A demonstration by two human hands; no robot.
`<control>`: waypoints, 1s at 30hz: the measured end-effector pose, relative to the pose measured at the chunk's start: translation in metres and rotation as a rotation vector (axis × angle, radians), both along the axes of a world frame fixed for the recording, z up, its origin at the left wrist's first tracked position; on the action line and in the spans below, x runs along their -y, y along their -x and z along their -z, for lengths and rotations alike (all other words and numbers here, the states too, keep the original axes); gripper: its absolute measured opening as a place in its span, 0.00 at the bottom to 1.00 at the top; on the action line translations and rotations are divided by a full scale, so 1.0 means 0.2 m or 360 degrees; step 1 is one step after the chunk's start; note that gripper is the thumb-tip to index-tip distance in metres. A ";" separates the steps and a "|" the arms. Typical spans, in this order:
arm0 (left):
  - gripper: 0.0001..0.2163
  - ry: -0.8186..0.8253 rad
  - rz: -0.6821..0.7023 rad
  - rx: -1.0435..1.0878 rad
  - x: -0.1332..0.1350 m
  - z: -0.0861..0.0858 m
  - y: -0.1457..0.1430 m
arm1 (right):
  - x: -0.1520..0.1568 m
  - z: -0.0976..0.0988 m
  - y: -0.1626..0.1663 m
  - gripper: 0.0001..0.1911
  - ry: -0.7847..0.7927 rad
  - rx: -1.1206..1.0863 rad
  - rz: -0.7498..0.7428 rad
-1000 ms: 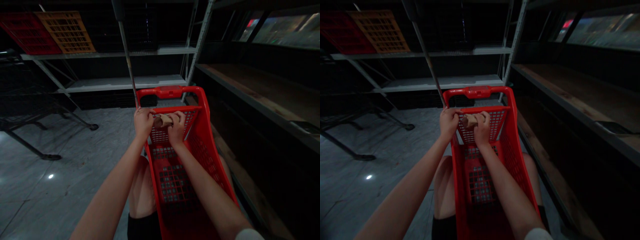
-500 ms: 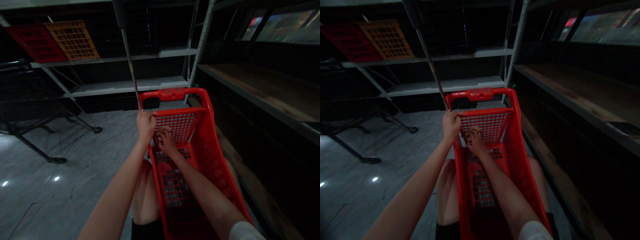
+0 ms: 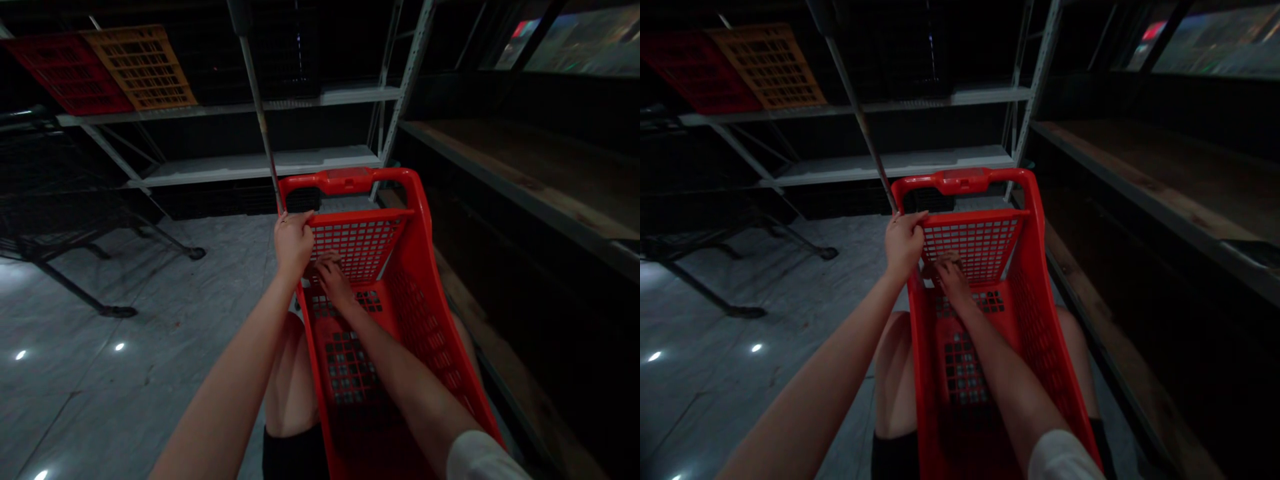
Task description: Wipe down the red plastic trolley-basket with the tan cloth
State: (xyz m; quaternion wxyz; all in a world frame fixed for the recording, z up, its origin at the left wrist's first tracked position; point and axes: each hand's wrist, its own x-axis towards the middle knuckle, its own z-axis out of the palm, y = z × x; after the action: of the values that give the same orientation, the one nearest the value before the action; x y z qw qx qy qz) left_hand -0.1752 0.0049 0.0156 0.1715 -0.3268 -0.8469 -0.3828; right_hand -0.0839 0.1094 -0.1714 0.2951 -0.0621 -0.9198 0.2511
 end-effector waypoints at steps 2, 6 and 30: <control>0.22 0.0014 0.0012 -0.0020 0.00 -0.01 0.00 | 0.03 0.12 -0.09 0.14 0.0014 0.0000 -0.0021; 0.21 0.0035 0.0009 -0.0037 0.01 -0.01 -0.01 | 0.06 0.07 -0.08 0.15 0.0084 -0.0174 0.0138; 0.23 0.0509 0.0259 -0.0227 -0.03 -0.02 -0.05 | -0.40 -0.62 0.02 0.16 0.0091 -0.0664 0.0798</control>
State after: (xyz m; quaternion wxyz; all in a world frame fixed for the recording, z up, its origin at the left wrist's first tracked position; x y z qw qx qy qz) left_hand -0.1658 0.0105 0.0198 0.1456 -0.4437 -0.8533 -0.2319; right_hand -0.0883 0.1887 -0.0473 0.5281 -0.2422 -0.7881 0.2036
